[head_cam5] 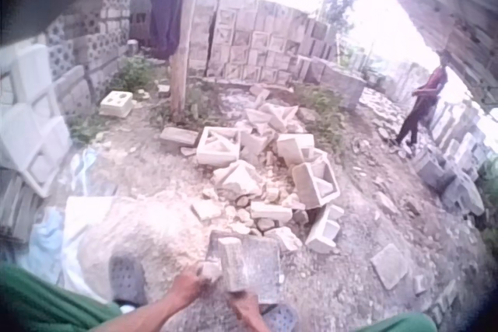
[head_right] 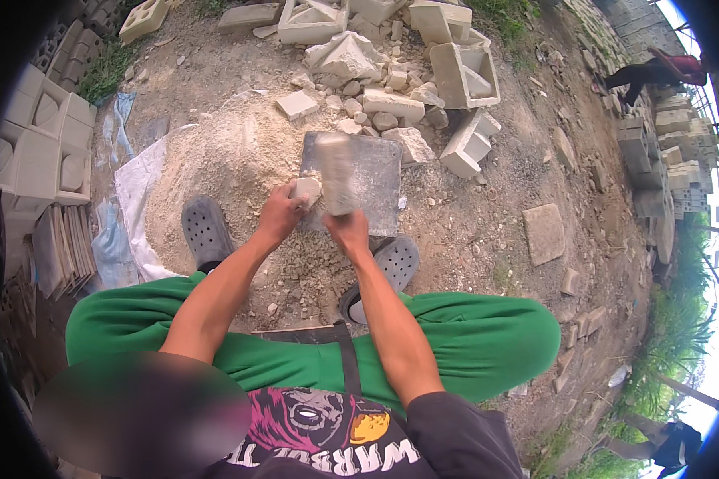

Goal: The person shapes a brick by striking it with a metal blade to chip away edges while holding it against a flat stone surface. The person handles several brick fragments and larger blocks throughout the task.

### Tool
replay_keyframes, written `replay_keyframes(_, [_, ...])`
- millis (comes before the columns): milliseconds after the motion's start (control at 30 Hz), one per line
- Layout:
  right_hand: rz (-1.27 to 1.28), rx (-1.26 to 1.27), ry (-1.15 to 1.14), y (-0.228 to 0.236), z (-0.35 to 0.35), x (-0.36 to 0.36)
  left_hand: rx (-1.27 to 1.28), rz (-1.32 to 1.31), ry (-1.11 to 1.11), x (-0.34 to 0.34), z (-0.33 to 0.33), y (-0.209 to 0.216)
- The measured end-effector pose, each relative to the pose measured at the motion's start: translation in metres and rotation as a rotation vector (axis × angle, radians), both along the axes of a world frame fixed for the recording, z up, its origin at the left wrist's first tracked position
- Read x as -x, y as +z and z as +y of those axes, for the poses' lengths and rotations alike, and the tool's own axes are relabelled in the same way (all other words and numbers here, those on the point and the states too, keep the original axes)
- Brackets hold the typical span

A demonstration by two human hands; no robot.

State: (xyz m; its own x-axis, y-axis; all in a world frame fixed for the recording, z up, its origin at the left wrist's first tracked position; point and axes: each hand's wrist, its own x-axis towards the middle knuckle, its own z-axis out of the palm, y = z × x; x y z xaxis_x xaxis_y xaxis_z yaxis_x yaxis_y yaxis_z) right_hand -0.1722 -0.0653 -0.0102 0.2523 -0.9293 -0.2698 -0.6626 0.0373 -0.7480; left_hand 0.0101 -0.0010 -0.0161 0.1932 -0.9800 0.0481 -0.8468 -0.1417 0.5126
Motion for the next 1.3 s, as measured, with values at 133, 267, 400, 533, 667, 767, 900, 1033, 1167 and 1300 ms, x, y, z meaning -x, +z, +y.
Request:
replay_keyframes(133, [-0.195, -0.335, -0.099, 0.013, 0.001, 0.011, -0.023, -0.049, 0.022, -0.005, 0.003, -0.006])
replay_keyframes(267, [-0.139, -0.147, -0.024, 0.052, -0.027, -0.002, -0.014, -0.066, 0.001, -0.005, 0.006, -0.005])
replay_keyframes(400, [-0.231, 0.056, -0.058, 0.044, -0.029, -0.015, 0.015, -0.069, -0.011, -0.002, 0.003, 0.001])
replay_keyframes(533, [0.009, -0.235, 0.053, 0.003, -0.002, -0.004, -0.009, -0.085, -0.029, -0.005, 0.004, -0.004])
replay_keyframes(667, [0.037, -0.17, -0.037, -0.014, -0.014, 0.01, -0.025, -0.103, -0.021, -0.004, 0.001, -0.007])
replay_keyframes(767, [-0.051, -0.213, -0.011, 0.017, -0.021, 0.002, -0.041, -0.082, 0.003, -0.007, 0.004, -0.008])
replay_keyframes(900, [-0.009, -0.064, -0.015, 0.047, -0.028, -0.01, -0.011, -0.078, -0.031, -0.004, 0.005, -0.004])
replay_keyframes(1033, [0.035, 0.123, -0.024, 0.055, -0.033, -0.006, 0.042, -0.002, -0.003, -0.005, 0.003, -0.01])
replay_keyframes(1167, [0.07, 0.047, -0.099, 0.038, -0.033, 0.013, 0.108, -0.005, -0.014, 0.006, -0.01, -0.006])
replay_keyframes(1300, [0.025, -0.026, -0.118, 0.044, -0.039, 0.017, 0.106, -0.009, -0.045, 0.011, -0.028, -0.006])
